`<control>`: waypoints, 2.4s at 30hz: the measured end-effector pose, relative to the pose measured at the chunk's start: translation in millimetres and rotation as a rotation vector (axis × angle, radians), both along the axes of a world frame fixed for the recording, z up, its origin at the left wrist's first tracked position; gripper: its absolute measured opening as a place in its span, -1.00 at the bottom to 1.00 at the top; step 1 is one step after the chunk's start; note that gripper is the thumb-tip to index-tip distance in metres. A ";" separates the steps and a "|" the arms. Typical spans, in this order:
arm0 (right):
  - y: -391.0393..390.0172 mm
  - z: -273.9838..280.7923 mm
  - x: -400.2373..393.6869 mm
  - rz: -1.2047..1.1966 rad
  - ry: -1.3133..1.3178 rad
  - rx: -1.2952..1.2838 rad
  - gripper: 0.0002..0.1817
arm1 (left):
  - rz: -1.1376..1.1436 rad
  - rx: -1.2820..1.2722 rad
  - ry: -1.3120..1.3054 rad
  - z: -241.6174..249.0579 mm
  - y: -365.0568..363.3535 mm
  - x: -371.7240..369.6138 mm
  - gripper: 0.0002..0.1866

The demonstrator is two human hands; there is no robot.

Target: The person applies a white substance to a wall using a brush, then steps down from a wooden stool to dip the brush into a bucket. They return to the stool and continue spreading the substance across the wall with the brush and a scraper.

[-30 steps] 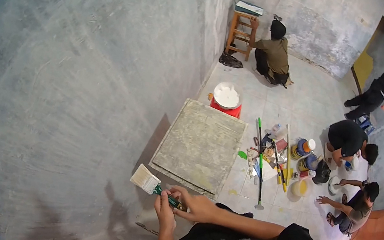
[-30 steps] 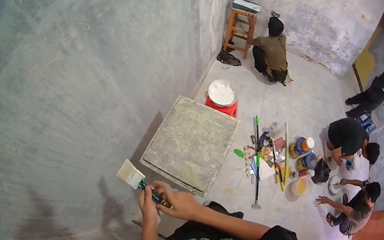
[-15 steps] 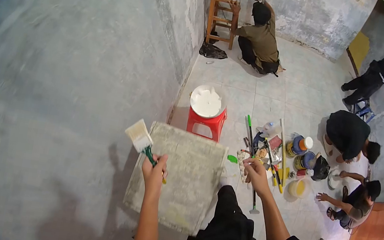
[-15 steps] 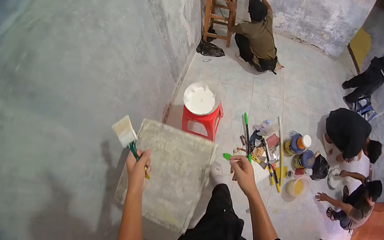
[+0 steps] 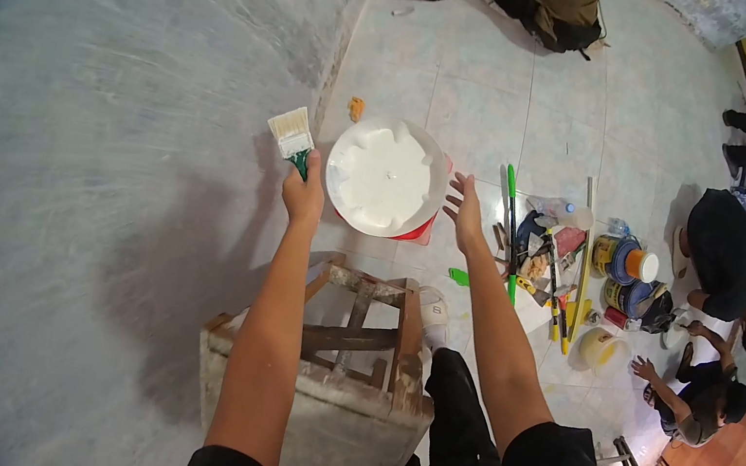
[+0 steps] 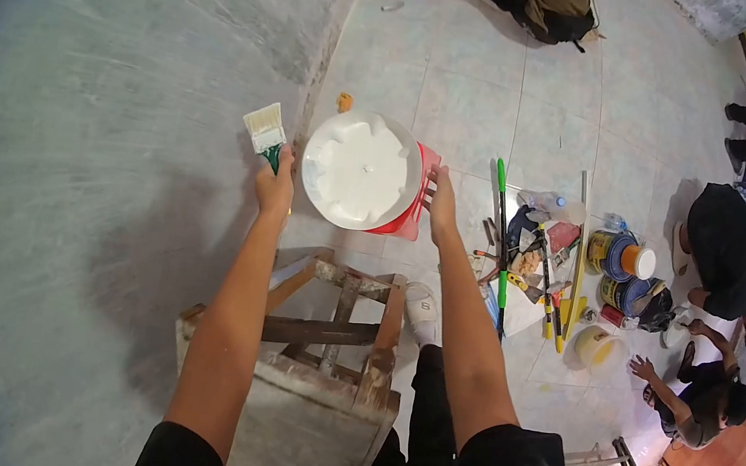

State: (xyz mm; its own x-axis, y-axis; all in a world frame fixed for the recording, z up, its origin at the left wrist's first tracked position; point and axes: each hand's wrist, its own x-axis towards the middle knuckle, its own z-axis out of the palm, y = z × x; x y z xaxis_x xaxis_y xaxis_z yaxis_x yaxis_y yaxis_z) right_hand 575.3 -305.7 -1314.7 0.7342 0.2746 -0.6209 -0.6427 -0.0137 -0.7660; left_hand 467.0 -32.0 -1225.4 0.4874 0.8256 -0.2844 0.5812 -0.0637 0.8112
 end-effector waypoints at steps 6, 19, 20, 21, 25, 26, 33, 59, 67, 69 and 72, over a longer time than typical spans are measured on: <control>26.6 0.1 -2.1 0.010 0.104 0.200 -0.11 | -0.010 -0.285 0.024 -56.7 11.5 13.0 -0.33; 17.1 90.4 0.4 0.053 0.113 0.243 -0.08 | 0.028 -0.462 -0.127 18.2 10.0 -0.3 -0.48; 12.8 108.4 0.0 0.058 0.105 0.255 -0.08 | 0.034 -0.452 -0.141 42.8 7.5 -2.9 -0.48; 7.5 132.9 -0.8 0.088 0.088 0.263 -0.09 | 0.025 -0.463 -0.153 77.4 -1.0 -4.3 -0.48; -14.5 254.1 -13.3 0.159 -0.009 0.266 -0.09 | -0.046 -0.477 -0.219 199.4 -21.4 -30.2 -0.49; -22.0 280.9 -17.4 0.184 -0.005 0.267 -0.09 | -0.042 -0.463 -0.247 229.9 -28.4 -40.4 -0.49; -72.4 432.1 -95.2 0.425 0.018 0.270 -0.11 | -0.037 -0.406 -0.300 355.5 -84.2 -189.8 -0.54; -66.6 338.1 -455.2 0.973 0.158 0.204 -0.12 | 0.667 -0.073 -0.391 262.2 -261.4 -642.8 -0.49; -110.5 384.5 -508.3 0.754 -1.145 -0.110 -0.53 | 0.627 0.135 -0.489 294.3 -285.2 -658.6 -0.51; -126.2 430.9 -552.3 0.940 -0.994 0.032 -0.73 | 0.524 0.104 -0.473 301.7 -296.6 -661.6 -0.61; -135.6 455.0 -606.6 1.153 -0.614 0.261 -0.72 | 0.409 0.243 -0.725 309.6 -318.2 -638.6 -0.59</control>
